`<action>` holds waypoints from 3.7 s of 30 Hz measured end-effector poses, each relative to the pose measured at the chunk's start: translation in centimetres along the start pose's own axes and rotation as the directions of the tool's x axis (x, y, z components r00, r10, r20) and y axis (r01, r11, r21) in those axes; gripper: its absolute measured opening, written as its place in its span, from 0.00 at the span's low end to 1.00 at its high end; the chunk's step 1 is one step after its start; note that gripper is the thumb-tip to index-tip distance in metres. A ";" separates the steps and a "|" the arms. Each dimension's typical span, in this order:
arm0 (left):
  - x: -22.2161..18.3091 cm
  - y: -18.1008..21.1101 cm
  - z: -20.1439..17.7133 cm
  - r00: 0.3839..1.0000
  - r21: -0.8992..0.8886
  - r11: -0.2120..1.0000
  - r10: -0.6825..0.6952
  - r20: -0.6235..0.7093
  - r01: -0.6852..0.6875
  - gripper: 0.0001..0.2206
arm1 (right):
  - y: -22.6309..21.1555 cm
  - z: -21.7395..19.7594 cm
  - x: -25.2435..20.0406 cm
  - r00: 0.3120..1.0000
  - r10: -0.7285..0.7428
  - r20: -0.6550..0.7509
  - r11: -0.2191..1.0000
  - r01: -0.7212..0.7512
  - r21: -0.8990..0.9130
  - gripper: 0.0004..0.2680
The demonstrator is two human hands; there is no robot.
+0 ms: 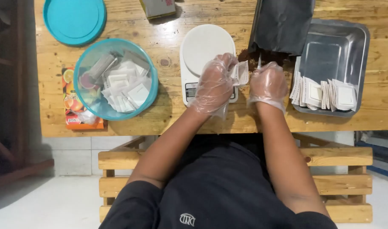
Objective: The person, wearing gloves, fills several small white coffee filters with ground coffee from a larger black bag using a spoon, and then weighs each filter on a digital scale.
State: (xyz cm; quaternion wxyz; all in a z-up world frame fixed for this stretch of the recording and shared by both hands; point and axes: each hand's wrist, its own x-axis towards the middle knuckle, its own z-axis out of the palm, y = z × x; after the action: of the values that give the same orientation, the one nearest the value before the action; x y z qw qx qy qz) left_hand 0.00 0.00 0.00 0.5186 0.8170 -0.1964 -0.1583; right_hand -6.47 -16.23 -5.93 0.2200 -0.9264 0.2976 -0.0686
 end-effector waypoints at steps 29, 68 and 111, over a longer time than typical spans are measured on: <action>3.1 3.4 1.6 0.993 -0.095 0.995 0.011 0.116 0.000 0.10 | 0.1 -1.1 1.4 0.972 0.187 -0.141 0.979 -0.173 0.106 0.07; 3.4 2.5 0.0 0.998 0.130 0.991 0.039 -0.040 -0.033 0.10 | 0.3 -3.6 -0.9 0.937 0.327 0.127 0.515 -0.289 0.807 0.06; 2.7 3.9 1.5 0.936 -0.103 0.931 0.343 -0.078 -0.350 0.18 | -2.6 -9.8 -6.2 0.679 -0.589 -0.438 0.783 0.613 -0.103 0.05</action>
State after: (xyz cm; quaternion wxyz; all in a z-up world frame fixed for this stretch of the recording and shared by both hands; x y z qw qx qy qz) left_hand 1.05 -3.97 2.82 0.5903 0.7424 -0.3127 -0.0514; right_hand -12.69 -14.29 4.00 0.1348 -0.9246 0.0175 -0.3557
